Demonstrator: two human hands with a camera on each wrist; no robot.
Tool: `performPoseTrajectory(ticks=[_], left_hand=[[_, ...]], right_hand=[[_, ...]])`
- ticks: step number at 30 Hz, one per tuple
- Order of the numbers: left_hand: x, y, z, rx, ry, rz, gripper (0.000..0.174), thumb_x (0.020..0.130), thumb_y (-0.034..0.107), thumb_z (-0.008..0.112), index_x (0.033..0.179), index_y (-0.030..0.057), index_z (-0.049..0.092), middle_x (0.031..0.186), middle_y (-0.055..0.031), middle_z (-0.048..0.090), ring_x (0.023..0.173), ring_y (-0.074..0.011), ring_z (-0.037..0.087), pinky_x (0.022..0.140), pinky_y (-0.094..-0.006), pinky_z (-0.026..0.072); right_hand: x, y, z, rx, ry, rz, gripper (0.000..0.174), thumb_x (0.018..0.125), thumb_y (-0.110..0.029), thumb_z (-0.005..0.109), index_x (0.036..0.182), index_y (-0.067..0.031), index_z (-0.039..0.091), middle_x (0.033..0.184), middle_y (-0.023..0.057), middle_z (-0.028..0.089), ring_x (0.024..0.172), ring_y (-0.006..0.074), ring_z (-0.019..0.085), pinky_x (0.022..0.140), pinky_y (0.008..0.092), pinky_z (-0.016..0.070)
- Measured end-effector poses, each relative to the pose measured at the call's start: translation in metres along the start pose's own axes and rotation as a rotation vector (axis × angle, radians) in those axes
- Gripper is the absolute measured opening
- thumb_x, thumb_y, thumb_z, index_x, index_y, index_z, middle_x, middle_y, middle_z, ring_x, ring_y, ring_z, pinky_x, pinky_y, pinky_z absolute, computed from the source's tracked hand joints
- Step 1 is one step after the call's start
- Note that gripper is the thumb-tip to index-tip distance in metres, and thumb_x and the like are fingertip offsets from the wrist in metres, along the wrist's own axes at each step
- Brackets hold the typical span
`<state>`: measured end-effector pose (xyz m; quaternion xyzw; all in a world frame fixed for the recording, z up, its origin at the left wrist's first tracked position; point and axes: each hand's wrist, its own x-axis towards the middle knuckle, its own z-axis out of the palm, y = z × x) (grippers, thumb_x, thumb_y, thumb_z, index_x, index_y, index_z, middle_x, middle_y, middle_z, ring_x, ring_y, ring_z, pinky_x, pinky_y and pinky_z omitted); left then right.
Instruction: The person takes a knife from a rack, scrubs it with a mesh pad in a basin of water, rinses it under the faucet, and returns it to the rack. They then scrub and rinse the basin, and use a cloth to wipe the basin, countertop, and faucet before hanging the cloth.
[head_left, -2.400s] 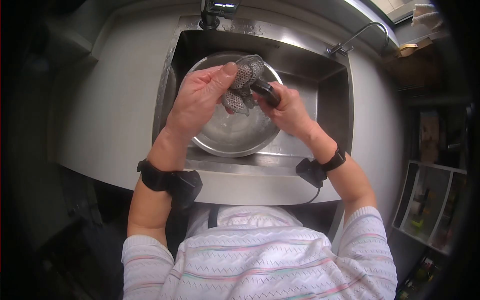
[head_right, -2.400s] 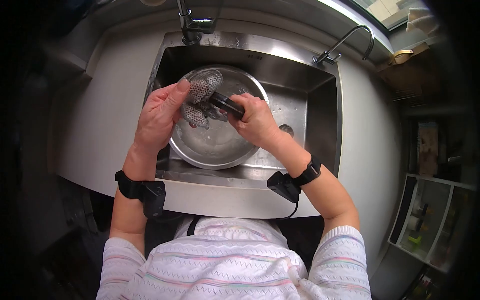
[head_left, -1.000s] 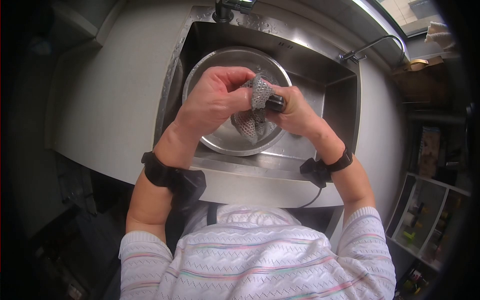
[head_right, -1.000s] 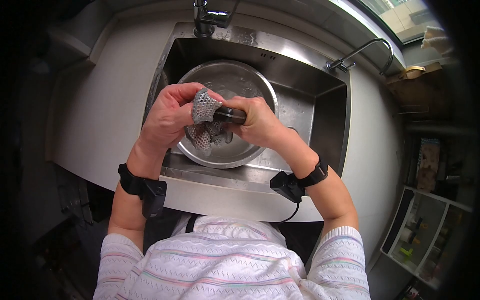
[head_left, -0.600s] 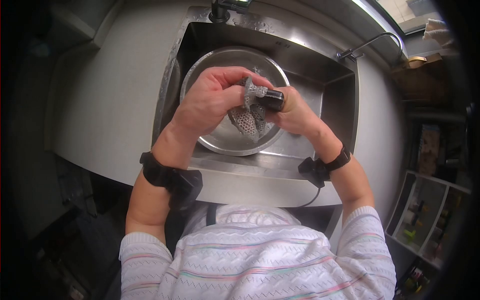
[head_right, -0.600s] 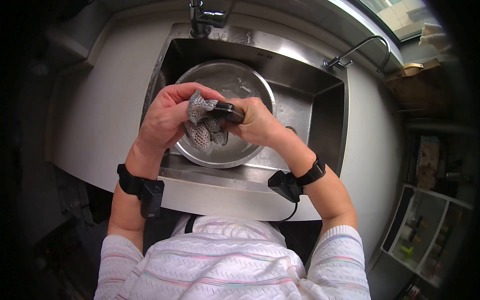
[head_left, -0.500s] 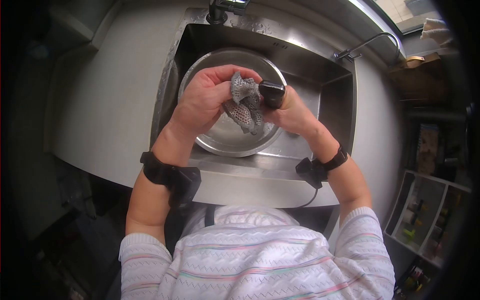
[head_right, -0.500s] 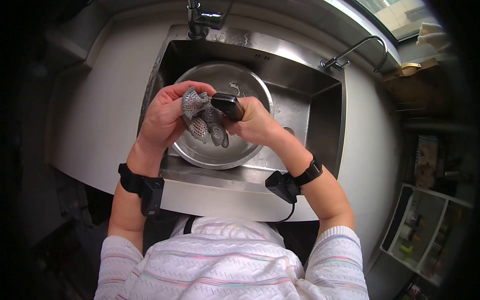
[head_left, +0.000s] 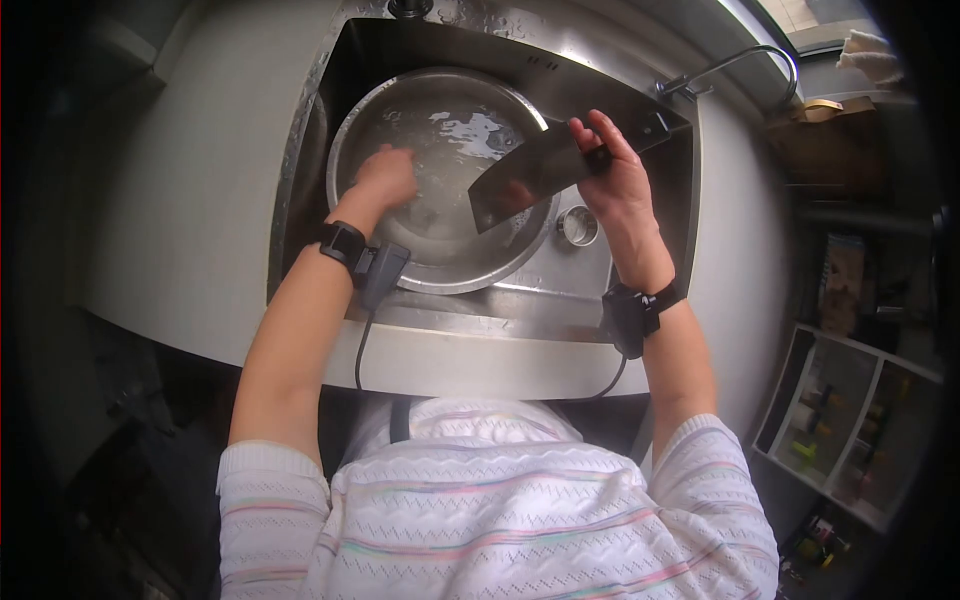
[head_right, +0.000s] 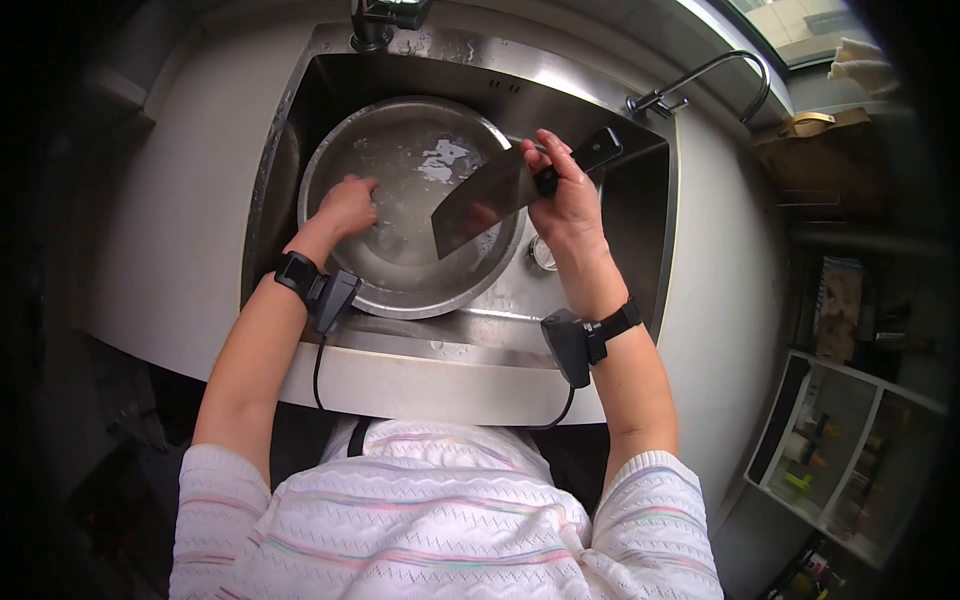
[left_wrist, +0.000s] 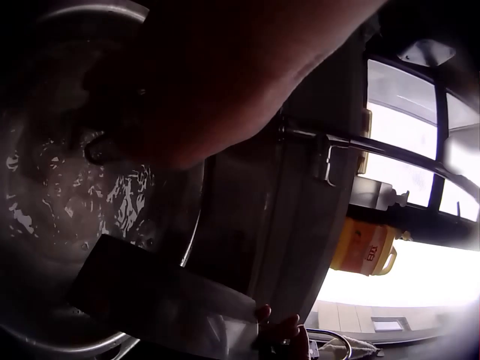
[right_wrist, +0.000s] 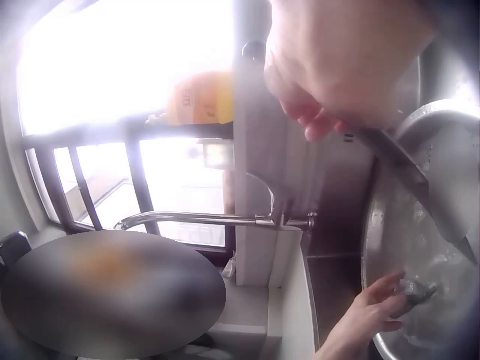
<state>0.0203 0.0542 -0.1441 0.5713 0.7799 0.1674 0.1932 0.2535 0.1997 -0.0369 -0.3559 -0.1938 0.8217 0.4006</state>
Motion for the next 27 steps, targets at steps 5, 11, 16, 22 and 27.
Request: performPoseTrajectory(ticks=[5,11,16,22,27], left_hand=[[0.014,-0.007,0.055,0.286,-0.519,-0.097,0.031,0.069,0.006,0.054,0.099,0.0056,0.065,0.09,-0.0164,0.065,0.088,-0.0304,0.062,0.077,-0.0363,0.0484],[-0.004,0.089,-0.024,-0.573,-0.15,0.035,0.028,0.074,0.009,0.054,0.1,0.0054,0.062,0.08,-0.0162,0.064,0.077,-0.0225,0.063,0.071,-0.0337,0.0479],[-0.006,0.11,0.012,-0.356,-0.072,0.197,0.033,0.074,0.006,0.05,0.106,0.0061,0.057,0.082,-0.0154,0.063,0.082,-0.0265,0.062,0.074,-0.0367,0.047],[-0.029,0.068,-0.007,0.113,-0.263,0.035,0.033,0.073,0.007,0.052,0.106,0.0048,0.06,0.088,-0.0136,0.064,0.087,-0.0306,0.061,0.078,-0.036,0.0471],[-0.045,0.102,-0.038,-1.771,-0.603,-0.41,0.022,0.082,0.015,0.06,0.097,-0.0014,0.062,0.09,-0.0137,0.064,0.086,-0.0246,0.062,0.077,-0.0351,0.0502]], right_hand=[[0.0,0.002,-0.006,0.033,0.044,-0.009,0.017,0.081,-0.008,0.063,0.095,0.0002,0.057,0.082,0.0113,0.061,0.072,0.0161,0.06,0.075,0.0275,0.0493],[0.0,0.018,-0.015,-0.055,0.086,-0.1,0.019,0.081,-0.011,0.064,0.096,-0.001,0.057,0.081,0.0081,0.062,0.074,0.0149,0.059,0.076,0.0272,0.0468],[-0.008,0.017,0.001,-0.107,-0.02,-0.119,0.022,0.082,-0.014,0.063,0.098,-0.0012,0.056,0.077,0.0069,0.062,0.082,0.0149,0.058,0.079,0.0282,0.0448],[-0.023,-0.03,0.0,0.228,-0.215,-0.01,0.011,0.085,-0.01,0.059,0.093,-0.0029,0.058,0.082,0.0143,0.061,0.081,0.0174,0.059,0.084,0.0306,0.046],[-0.038,-0.053,-0.001,0.351,-0.36,0.009,0.013,0.088,-0.015,0.055,0.09,-0.0041,0.063,0.075,0.0118,0.06,0.099,0.0229,0.056,0.094,0.0402,0.0408]])
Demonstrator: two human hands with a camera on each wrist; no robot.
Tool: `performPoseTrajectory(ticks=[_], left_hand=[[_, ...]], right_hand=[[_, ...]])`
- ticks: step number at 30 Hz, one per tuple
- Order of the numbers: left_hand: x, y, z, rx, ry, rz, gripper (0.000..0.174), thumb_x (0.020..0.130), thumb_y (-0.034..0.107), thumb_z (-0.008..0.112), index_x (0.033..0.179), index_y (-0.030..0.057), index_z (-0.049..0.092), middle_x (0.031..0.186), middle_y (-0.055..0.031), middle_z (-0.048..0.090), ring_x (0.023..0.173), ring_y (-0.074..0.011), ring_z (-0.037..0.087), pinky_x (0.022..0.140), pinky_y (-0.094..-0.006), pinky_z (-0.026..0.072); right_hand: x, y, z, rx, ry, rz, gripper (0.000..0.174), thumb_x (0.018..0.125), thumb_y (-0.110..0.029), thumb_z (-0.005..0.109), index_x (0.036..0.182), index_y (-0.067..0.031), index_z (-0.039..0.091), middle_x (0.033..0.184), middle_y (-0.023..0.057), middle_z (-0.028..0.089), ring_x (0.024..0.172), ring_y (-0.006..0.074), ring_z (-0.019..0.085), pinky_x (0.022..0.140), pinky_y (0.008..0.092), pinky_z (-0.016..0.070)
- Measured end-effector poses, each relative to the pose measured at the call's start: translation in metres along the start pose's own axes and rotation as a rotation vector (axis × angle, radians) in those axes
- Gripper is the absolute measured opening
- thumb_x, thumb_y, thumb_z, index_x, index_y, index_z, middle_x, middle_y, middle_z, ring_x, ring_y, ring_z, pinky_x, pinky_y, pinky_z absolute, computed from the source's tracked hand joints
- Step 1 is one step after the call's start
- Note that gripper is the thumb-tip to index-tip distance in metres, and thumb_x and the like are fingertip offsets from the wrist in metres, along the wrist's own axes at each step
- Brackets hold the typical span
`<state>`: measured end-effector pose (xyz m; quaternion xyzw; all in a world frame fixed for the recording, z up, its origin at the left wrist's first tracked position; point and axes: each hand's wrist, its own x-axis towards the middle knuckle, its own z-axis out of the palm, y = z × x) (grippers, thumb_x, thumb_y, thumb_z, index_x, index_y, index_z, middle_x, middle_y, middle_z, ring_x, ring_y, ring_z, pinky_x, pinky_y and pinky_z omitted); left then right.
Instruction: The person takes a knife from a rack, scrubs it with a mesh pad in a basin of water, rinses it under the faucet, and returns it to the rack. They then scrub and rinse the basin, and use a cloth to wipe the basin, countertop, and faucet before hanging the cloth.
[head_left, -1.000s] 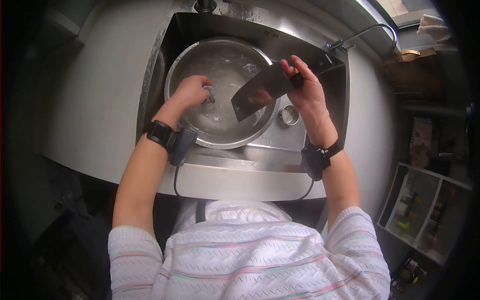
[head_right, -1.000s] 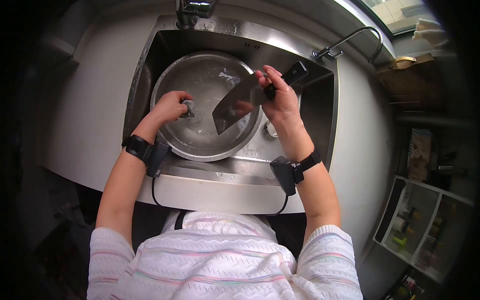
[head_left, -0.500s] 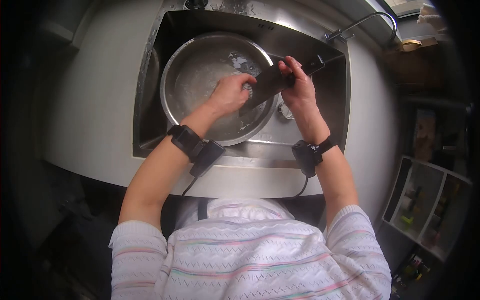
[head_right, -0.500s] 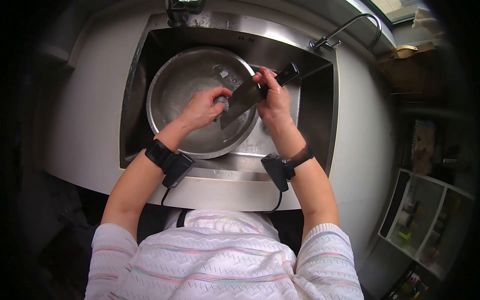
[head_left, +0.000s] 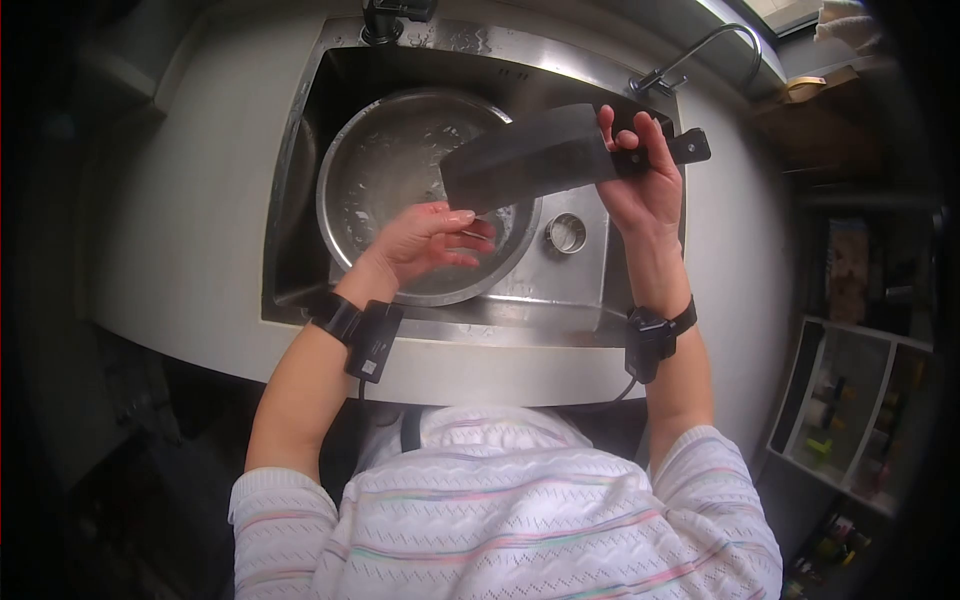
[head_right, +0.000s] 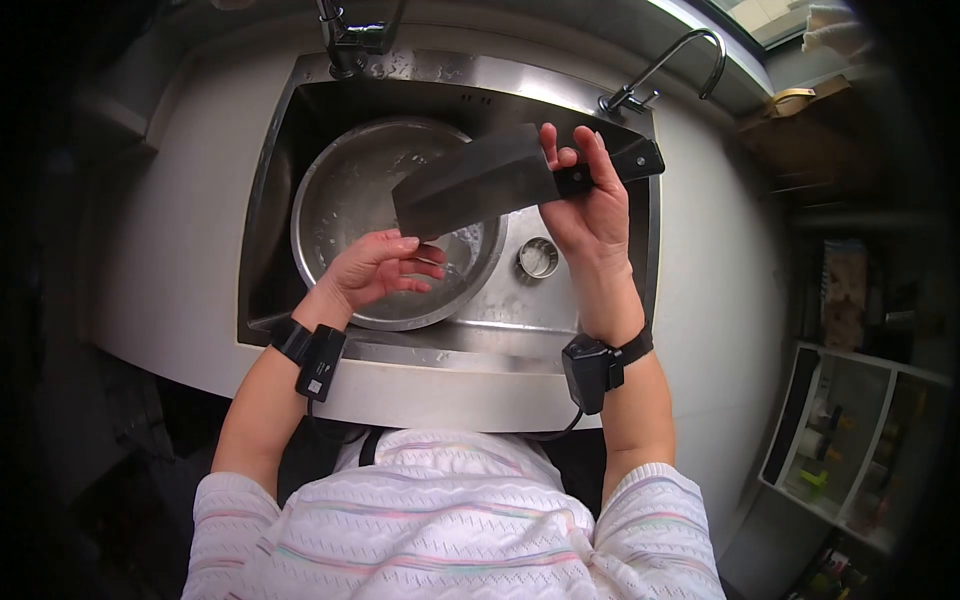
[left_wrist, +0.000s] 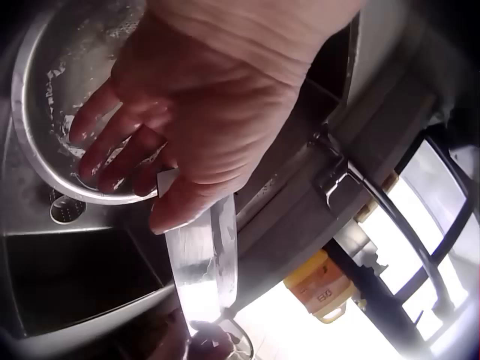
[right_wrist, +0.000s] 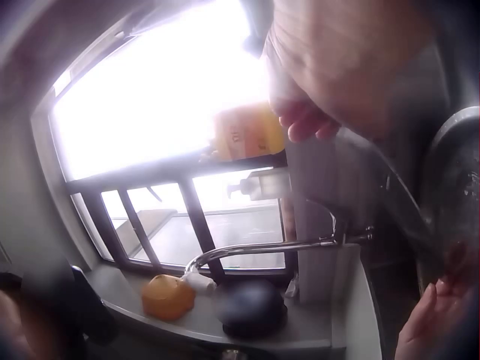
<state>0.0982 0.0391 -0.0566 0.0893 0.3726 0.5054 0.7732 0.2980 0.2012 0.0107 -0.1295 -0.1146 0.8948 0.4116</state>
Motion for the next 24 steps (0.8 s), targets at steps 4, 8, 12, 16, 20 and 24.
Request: performPoseTrajectory(ticks=[4,8,12,16,20,24], left_hand=[[0.006,-0.017,0.016,-0.175,0.03,0.223,0.015,0.086,0.012,0.058,0.095,0.0007,0.062,0.088,-0.0123,0.065,0.079,-0.0225,0.064,0.071,-0.0344,0.0514],[-0.005,-0.008,0.038,-0.001,0.032,0.363,0.016,0.085,0.012,0.059,0.096,0.0017,0.063,0.085,-0.0114,0.066,0.077,-0.0218,0.064,0.071,-0.0335,0.0512],[-0.014,0.011,0.044,0.326,0.009,0.488,0.015,0.084,0.013,0.061,0.094,0.0024,0.065,0.084,-0.0096,0.067,0.076,-0.019,0.064,0.07,-0.0293,0.0495],[-0.013,0.012,0.05,0.441,-0.086,0.547,0.014,0.083,0.013,0.063,0.091,0.0034,0.067,0.083,-0.0077,0.067,0.075,-0.0168,0.063,0.068,-0.0263,0.0474],[-0.006,0.007,0.046,0.526,-0.116,0.433,0.022,0.081,0.012,0.065,0.101,0.0031,0.063,0.089,-0.0071,0.065,0.078,-0.0153,0.062,0.068,-0.0248,0.0469],[-0.011,0.0,0.032,0.661,-0.079,0.292,0.032,0.079,0.008,0.064,0.11,0.0009,0.058,0.092,-0.0053,0.063,0.081,-0.0116,0.059,0.071,-0.0224,0.0463]], right_hand=[[-0.007,-0.013,-0.002,0.005,-0.036,-0.005,0.014,0.088,-0.016,0.055,0.093,-0.0068,0.063,0.081,0.0103,0.063,0.106,0.0251,0.053,0.095,0.0436,0.0391],[-0.022,-0.027,0.003,-0.335,0.278,0.007,0.018,0.085,-0.027,0.061,0.094,-0.0114,0.062,0.088,0.004,0.062,0.098,0.0214,0.057,0.084,0.0402,0.0446],[-0.04,-0.037,-0.005,-0.707,0.592,0.137,0.045,0.073,-0.047,0.069,0.09,-0.0074,0.058,0.07,0.0079,0.058,0.054,0.0157,0.06,0.036,0.0221,0.0368],[-0.065,-0.046,0.02,-0.814,0.55,0.101,0.04,0.077,-0.039,0.068,0.092,-0.0051,0.056,0.084,0.016,0.065,0.059,0.016,0.063,0.041,0.0225,0.0466],[-0.079,-0.067,0.058,-0.962,0.524,-0.081,0.031,0.081,-0.027,0.066,0.092,0.0006,0.058,0.083,0.0142,0.065,0.066,0.0203,0.066,0.054,0.0268,0.0551],[-0.096,-0.131,0.103,-1.322,0.468,-0.336,0.022,0.082,-0.02,0.064,0.088,0.0011,0.061,0.077,0.0126,0.065,0.067,0.021,0.066,0.057,0.0269,0.0547]])
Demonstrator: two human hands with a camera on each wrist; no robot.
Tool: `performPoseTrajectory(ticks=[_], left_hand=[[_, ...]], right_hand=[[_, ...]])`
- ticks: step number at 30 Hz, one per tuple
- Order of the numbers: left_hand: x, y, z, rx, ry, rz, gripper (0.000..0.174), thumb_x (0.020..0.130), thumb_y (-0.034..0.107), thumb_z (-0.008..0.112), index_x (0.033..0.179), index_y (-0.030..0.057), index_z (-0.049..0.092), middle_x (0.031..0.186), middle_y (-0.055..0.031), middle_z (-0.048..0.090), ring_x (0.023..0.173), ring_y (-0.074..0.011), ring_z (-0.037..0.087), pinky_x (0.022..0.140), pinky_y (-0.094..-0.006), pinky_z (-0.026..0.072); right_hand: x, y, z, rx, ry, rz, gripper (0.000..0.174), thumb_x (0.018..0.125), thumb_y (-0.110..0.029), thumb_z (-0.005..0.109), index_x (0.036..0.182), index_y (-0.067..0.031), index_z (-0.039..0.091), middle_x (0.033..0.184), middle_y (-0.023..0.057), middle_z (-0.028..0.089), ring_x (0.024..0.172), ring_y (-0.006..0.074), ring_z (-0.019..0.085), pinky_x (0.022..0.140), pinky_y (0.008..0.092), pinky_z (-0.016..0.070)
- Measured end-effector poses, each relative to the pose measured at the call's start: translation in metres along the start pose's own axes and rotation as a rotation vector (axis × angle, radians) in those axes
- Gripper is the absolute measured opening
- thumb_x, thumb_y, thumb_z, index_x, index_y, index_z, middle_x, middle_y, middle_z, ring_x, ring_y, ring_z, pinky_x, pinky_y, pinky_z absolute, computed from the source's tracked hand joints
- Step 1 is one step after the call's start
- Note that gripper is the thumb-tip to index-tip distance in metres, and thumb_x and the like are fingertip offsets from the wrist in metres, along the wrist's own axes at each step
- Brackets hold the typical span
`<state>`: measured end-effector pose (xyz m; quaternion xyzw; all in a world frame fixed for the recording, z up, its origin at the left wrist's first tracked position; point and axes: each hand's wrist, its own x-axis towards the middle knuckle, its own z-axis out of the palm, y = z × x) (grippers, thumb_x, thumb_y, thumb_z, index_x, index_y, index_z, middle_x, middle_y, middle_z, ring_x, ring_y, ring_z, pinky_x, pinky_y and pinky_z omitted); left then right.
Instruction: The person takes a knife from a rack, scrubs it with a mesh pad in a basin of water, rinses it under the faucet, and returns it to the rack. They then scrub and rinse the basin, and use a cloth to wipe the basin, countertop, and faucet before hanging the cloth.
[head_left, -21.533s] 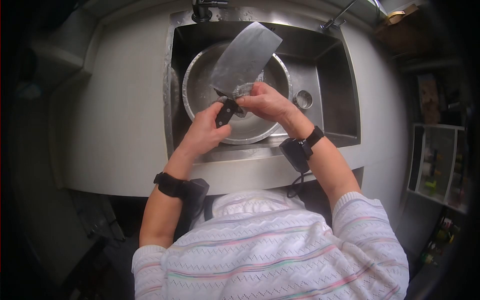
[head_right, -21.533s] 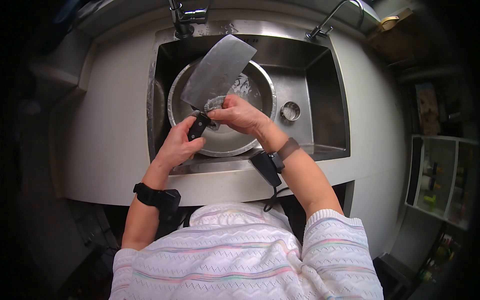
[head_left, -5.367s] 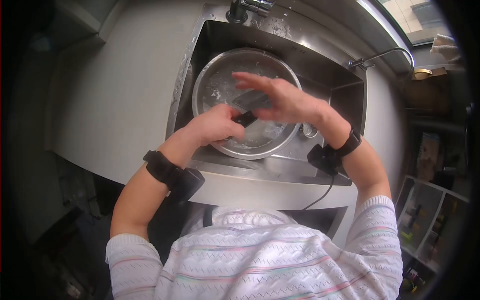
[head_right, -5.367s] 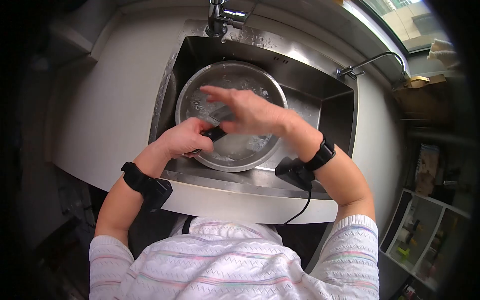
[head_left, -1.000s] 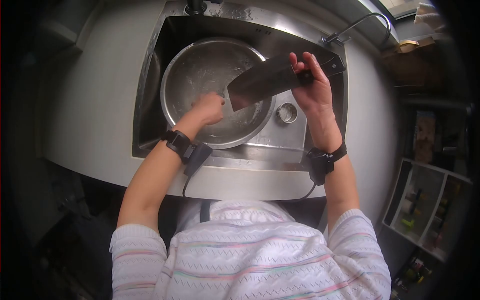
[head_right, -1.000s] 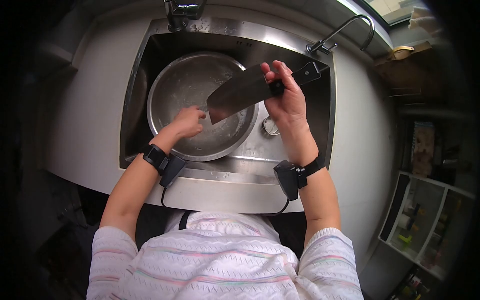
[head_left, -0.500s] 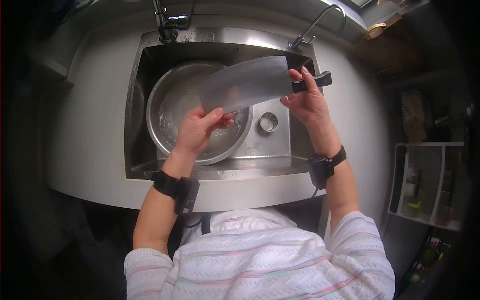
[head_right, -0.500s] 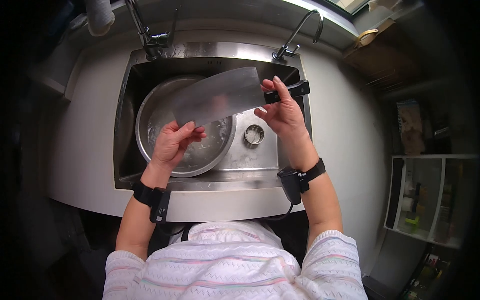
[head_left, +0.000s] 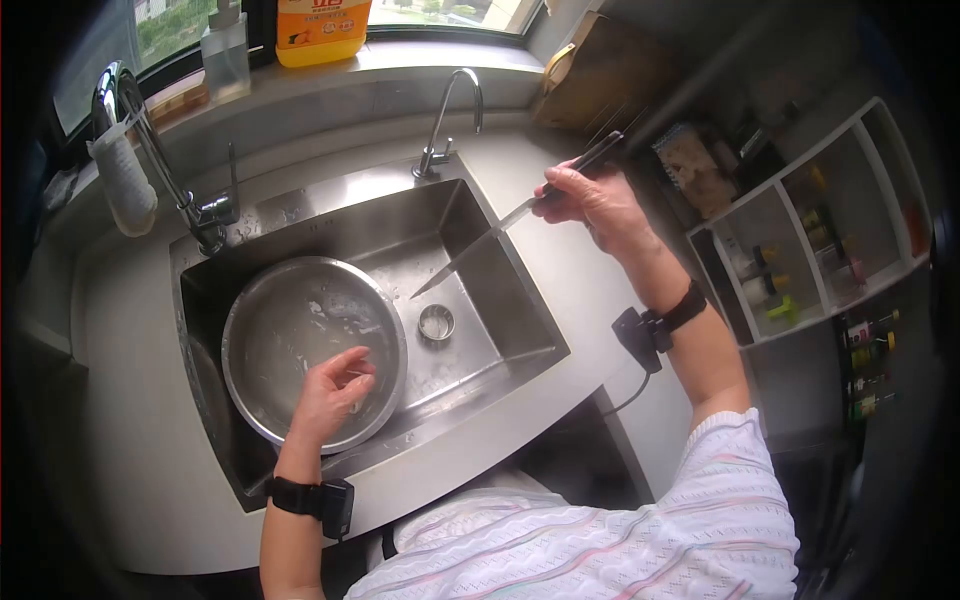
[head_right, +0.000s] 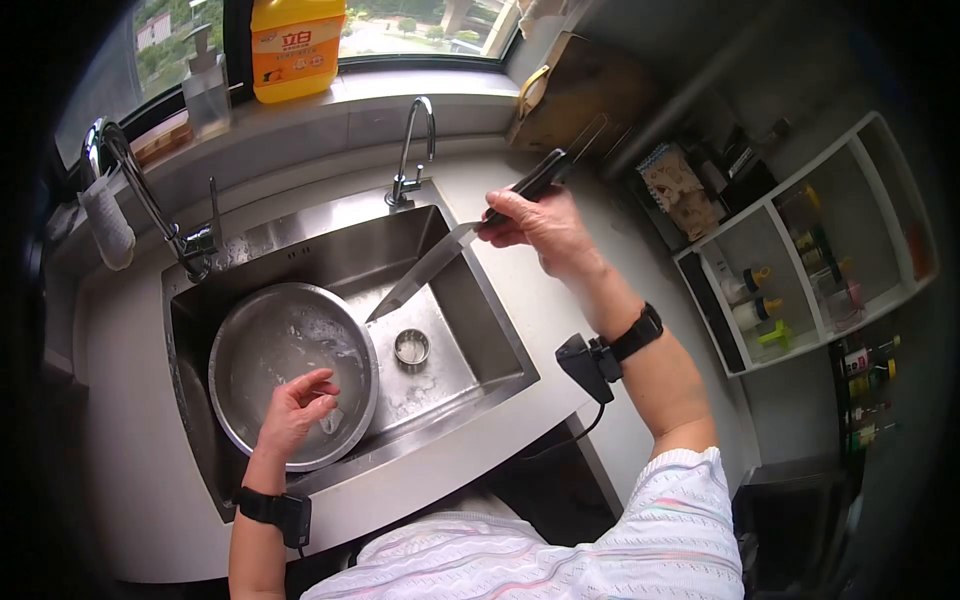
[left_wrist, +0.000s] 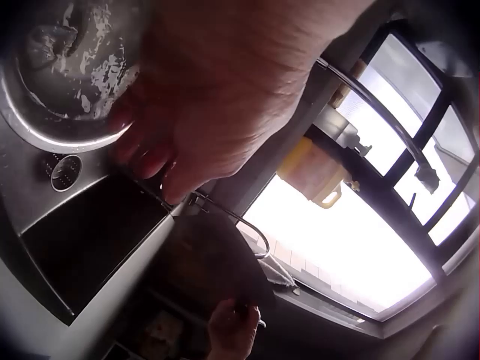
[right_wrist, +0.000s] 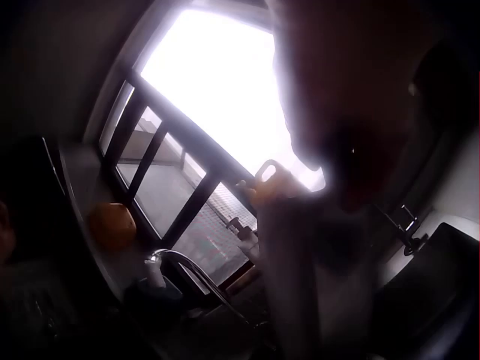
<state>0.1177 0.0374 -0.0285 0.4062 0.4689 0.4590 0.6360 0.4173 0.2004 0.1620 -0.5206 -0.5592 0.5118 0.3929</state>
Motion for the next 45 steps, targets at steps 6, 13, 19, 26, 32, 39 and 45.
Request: performPoseTrajectory(ticks=[6,13,19,26,32,39,45], left_hand=[[-0.048,-0.018,-0.02,0.538,0.255,-0.079,0.024,0.074,0.005,0.062,0.097,-0.0005,0.063,0.083,-0.007,0.064,0.074,-0.0122,0.06,0.067,-0.0243,0.0473],[-0.074,-0.06,-0.006,0.998,0.504,0.052,0.013,0.071,0.0,0.058,0.083,-0.0003,0.062,0.073,-0.0125,0.058,0.065,-0.0243,0.058,0.062,-0.0314,0.0465],[-0.068,-0.059,0.003,1.071,0.631,0.032,0.009,0.07,0.002,0.059,0.079,-0.0007,0.06,0.072,-0.0132,0.056,0.064,-0.0278,0.056,0.061,-0.0342,0.0444],[-0.068,-0.066,0.001,1.103,0.695,-0.041,0.009,0.07,0.002,0.059,0.078,-0.0023,0.059,0.071,-0.013,0.055,0.064,-0.0272,0.056,0.062,-0.0339,0.0447],[-0.068,-0.072,-0.004,1.167,0.694,-0.072,0.009,0.071,0.003,0.057,0.077,-0.0033,0.058,0.07,-0.0135,0.055,0.063,-0.027,0.055,0.06,-0.034,0.0444],[-0.067,-0.071,0.0,1.19,0.666,-0.107,0.011,0.07,0.003,0.055,0.078,-0.0035,0.057,0.071,-0.0147,0.053,0.064,-0.0288,0.055,0.06,-0.0356,0.0439],[-0.064,-0.072,0.002,1.157,0.668,-0.136,0.011,0.07,0.004,0.054,0.077,-0.0036,0.057,0.07,-0.0149,0.053,0.062,-0.0291,0.054,0.059,-0.0364,0.0434]], right_hand=[[0.066,-0.081,-0.166,-0.45,0.36,-0.258,0.03,0.079,-0.028,0.068,0.092,-0.0023,0.06,0.081,0.0061,0.063,0.068,0.0167,0.064,0.06,0.0258,0.0523],[0.185,-0.109,-0.331,-0.493,0.712,-0.37,0.025,0.072,-0.018,0.072,0.081,0.0014,0.06,0.076,0.0075,0.061,0.06,0.0194,0.063,0.051,0.0278,0.0536],[0.242,-0.1,-0.369,-0.419,0.683,-0.401,0.025,0.071,-0.016,0.071,0.082,0.0025,0.058,0.079,0.008,0.06,0.062,0.0205,0.061,0.05,0.0285,0.053],[0.272,-0.091,-0.398,-0.369,0.576,-0.356,0.025,0.076,-0.016,0.065,0.093,0.0006,0.055,0.085,0.0102,0.06,0.068,0.0226,0.063,0.051,0.0297,0.0529],[0.283,-0.097,-0.421,-0.395,0.506,-0.341,0.025,0.078,-0.015,0.063,0.095,0.0003,0.055,0.086,0.0109,0.06,0.07,0.0229,0.063,0.054,0.0305,0.054],[0.295,-0.078,-0.437,-0.381,0.528,-0.348,0.03,0.079,-0.015,0.062,0.102,0.0012,0.054,0.09,0.0115,0.06,0.073,0.0248,0.063,0.058,0.0317,0.0553],[0.326,-0.045,-0.441,-0.49,0.433,-0.247,0.036,0.079,-0.019,0.062,0.107,0.0017,0.053,0.1,0.0135,0.059,0.071,0.0253,0.065,0.057,0.0324,0.0538]])
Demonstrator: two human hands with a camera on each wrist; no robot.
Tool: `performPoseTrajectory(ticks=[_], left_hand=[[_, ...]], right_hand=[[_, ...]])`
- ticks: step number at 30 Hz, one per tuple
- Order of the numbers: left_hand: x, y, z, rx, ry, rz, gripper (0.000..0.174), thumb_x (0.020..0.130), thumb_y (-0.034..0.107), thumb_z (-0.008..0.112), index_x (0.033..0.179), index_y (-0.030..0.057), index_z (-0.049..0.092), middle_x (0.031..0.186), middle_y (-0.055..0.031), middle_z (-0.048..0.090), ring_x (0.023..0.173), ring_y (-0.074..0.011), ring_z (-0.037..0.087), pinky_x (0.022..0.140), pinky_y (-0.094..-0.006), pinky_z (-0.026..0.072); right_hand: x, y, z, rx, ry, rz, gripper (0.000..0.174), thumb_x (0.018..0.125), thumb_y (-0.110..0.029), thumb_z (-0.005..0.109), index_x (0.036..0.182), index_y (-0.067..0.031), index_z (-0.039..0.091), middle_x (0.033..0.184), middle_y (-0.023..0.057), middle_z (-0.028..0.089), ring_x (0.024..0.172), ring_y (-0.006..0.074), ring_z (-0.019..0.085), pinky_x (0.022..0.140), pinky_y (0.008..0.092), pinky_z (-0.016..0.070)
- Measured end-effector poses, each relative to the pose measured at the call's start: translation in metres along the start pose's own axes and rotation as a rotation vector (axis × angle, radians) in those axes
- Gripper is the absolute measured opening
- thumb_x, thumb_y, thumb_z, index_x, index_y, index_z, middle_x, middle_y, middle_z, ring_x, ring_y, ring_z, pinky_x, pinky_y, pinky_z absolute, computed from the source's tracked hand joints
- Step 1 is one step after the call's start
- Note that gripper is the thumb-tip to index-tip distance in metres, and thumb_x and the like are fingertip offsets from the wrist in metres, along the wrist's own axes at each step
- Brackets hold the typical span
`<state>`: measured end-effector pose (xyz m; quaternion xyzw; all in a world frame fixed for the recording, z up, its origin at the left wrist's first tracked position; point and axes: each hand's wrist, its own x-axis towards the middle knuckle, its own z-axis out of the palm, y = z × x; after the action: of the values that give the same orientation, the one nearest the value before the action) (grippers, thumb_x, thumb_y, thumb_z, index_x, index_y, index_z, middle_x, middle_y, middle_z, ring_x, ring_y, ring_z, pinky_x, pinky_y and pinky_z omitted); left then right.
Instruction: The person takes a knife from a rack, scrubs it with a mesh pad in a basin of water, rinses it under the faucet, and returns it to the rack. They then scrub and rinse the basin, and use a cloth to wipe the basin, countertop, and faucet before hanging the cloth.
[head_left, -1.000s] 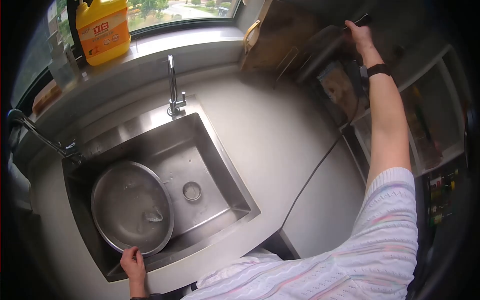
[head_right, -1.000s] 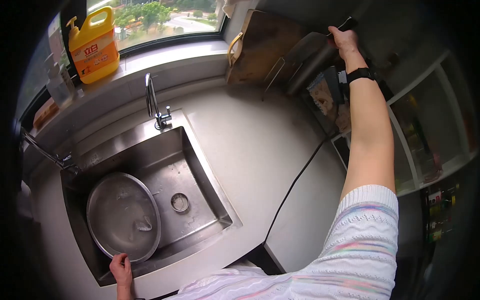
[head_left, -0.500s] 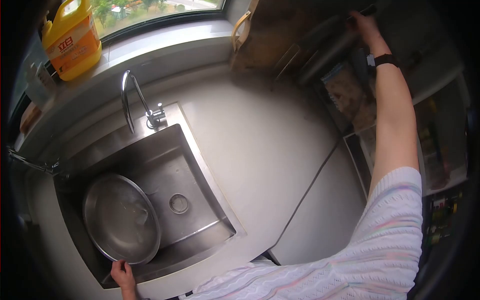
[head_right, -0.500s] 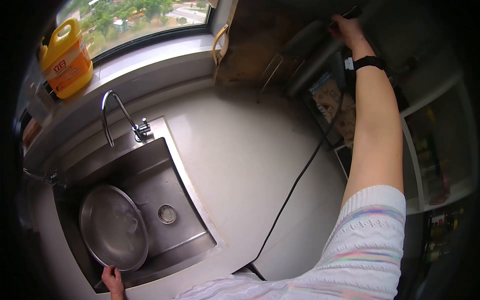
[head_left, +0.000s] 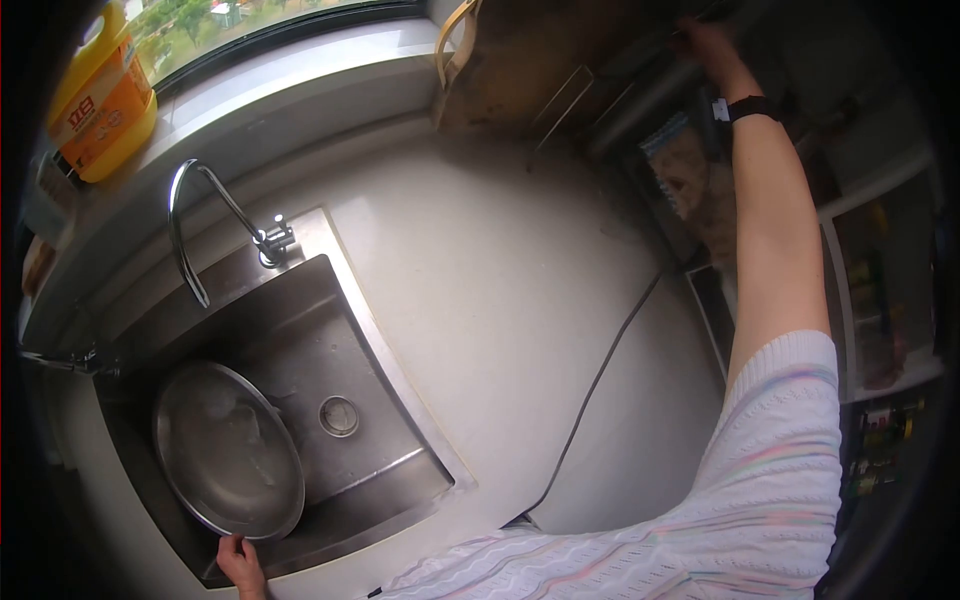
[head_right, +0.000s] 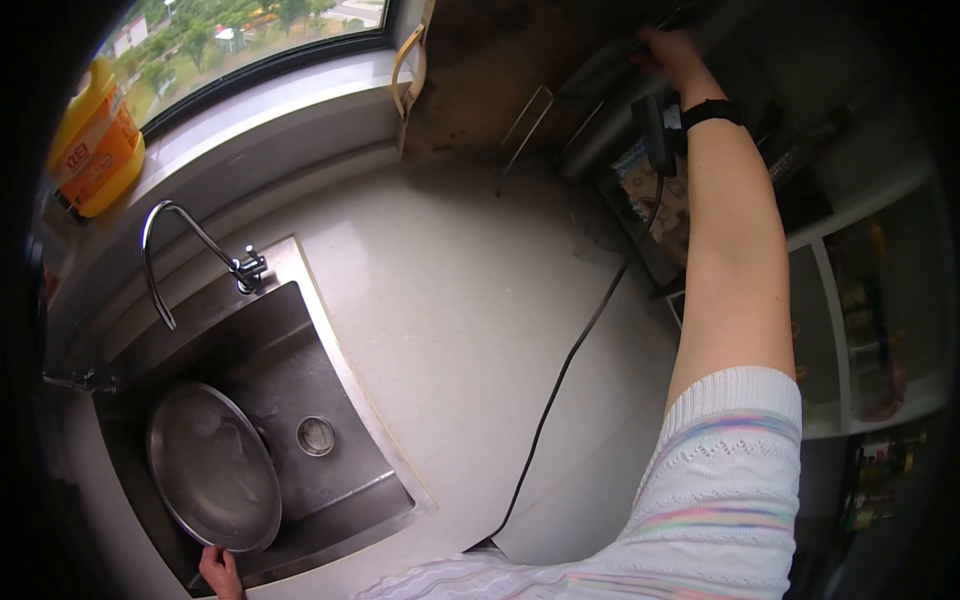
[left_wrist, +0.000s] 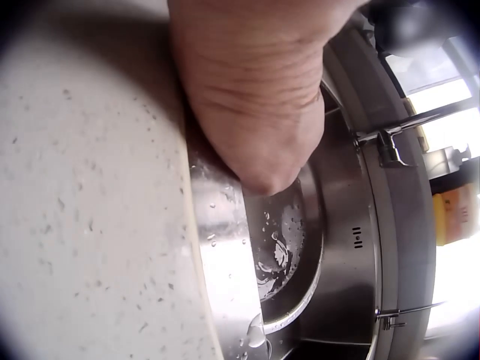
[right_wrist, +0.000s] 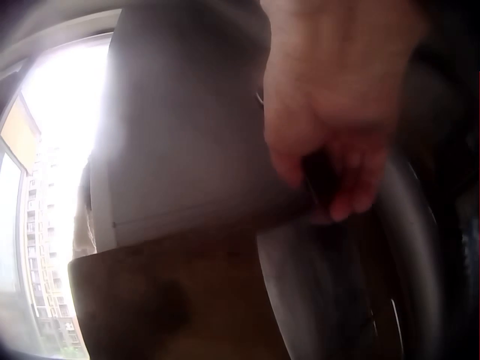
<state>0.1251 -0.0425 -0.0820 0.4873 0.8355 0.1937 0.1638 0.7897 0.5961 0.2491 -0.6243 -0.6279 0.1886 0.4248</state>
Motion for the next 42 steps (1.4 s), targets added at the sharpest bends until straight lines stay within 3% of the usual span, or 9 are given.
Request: performPoseTrajectory(ticks=[11,13,16,23,25,32,34,37,42], left_hand=[[-0.001,-0.007,0.001,0.063,-0.007,-0.043,0.011,0.071,0.006,0.054,0.078,-0.0024,0.057,0.07,-0.0153,0.053,0.063,-0.0303,0.054,0.059,-0.0374,0.0431],[0.003,0.001,0.0,0.079,0.001,0.015,0.011,0.071,0.007,0.055,0.078,-0.0018,0.058,0.07,-0.015,0.053,0.063,-0.0301,0.054,0.06,-0.037,0.0437],[0.01,0.021,-0.008,0.134,-0.133,-0.112,0.015,0.07,0.011,0.059,0.081,0.0006,0.06,0.075,-0.0148,0.057,0.069,-0.0318,0.057,0.062,-0.0377,0.0453],[0.07,-0.002,-0.023,0.271,-0.671,-0.209,0.038,0.067,0.023,0.062,0.101,0.0058,0.062,0.101,-0.0201,0.06,0.097,-0.0348,0.056,0.088,-0.0387,0.0438],[0.097,-0.019,-0.019,0.303,-0.612,-0.159,0.045,0.067,0.021,0.062,0.108,0.0054,0.059,0.106,-0.0207,0.058,0.101,-0.0352,0.054,0.09,-0.0387,0.0428],[0.175,-0.005,0.075,0.196,-0.284,0.171,0.064,0.064,0.013,0.063,0.125,0.0085,0.044,0.115,-0.0233,0.052,0.107,-0.0372,0.05,0.092,-0.0412,0.0407],[0.184,0.018,0.107,0.253,-0.571,0.28,0.046,0.065,0.016,0.062,0.11,0.0072,0.055,0.101,-0.0217,0.058,0.1,-0.0369,0.054,0.086,-0.0421,0.0434],[0.174,0.044,0.095,0.297,-0.86,0.319,0.035,0.07,0.018,0.061,0.103,0.0078,0.062,0.106,-0.0191,0.059,0.102,-0.0338,0.055,0.088,-0.0402,0.0446],[0.19,-0.037,0.055,0.092,-0.615,0.013,0.031,0.075,0.016,0.055,0.104,0.0089,0.063,0.11,-0.017,0.058,0.101,-0.0338,0.056,0.086,-0.0407,0.0451]], right_hand=[[0.019,0.107,0.059,-0.087,-0.183,0.052,0.062,0.069,-0.036,0.072,0.117,-0.0015,0.052,0.107,0.0104,0.059,0.092,0.0224,0.056,0.08,0.0361,0.0431],[-0.047,0.035,0.07,-0.464,-0.115,0.22,0.034,0.087,-0.021,0.05,0.119,-0.0157,0.056,0.114,0.0066,0.057,0.103,0.0186,0.053,0.086,0.0309,0.0415],[0.002,0.093,0.032,-0.174,-0.275,0.342,0.053,0.08,-0.046,0.051,0.129,-0.0251,0.047,0.138,0.0029,0.036,0.13,0.0233,0.026,0.097,0.0587,0.0187],[-0.115,0.005,0.035,-0.382,-0.298,-0.004,0.048,0.085,-0.022,0.058,0.118,0.0113,0.047,0.122,0.0273,0.047,0.113,0.0346,0.047,0.094,0.0393,0.0391],[-0.094,0.056,0.01,-0.029,-0.534,0.114,0.045,0.088,-0.037,0.052,0.127,-0.0145,0.048,0.124,0.0021,0.051,0.113,0.0157,0.048,0.09,0.0316,0.0393],[-0.329,-0.12,0.188,-0.168,-0.942,-0.001,0.036,0.085,-0.029,0.06,0.114,-0.0081,0.056,0.104,0.0012,0.062,0.083,0.008,0.059,0.063,0.0194,0.043],[-0.387,-0.153,0.237,-0.212,-1.175,0.013,0.032,0.086,-0.025,0.06,0.109,-0.0037,0.058,0.096,0.0056,0.064,0.08,0.0104,0.061,0.063,0.0216,0.046],[-0.446,-0.165,0.311,-0.252,-1.461,0.085,0.033,0.086,-0.021,0.057,0.111,-0.0001,0.056,0.091,0.0075,0.063,0.082,0.0126,0.061,0.068,0.0253,0.0491],[-0.507,-0.114,0.418,-0.527,-1.495,0.056,0.031,0.081,-0.02,0.056,0.105,0.0003,0.06,0.082,0.0133,0.065,0.067,0.0168,0.063,0.06,0.0291,0.0497]])
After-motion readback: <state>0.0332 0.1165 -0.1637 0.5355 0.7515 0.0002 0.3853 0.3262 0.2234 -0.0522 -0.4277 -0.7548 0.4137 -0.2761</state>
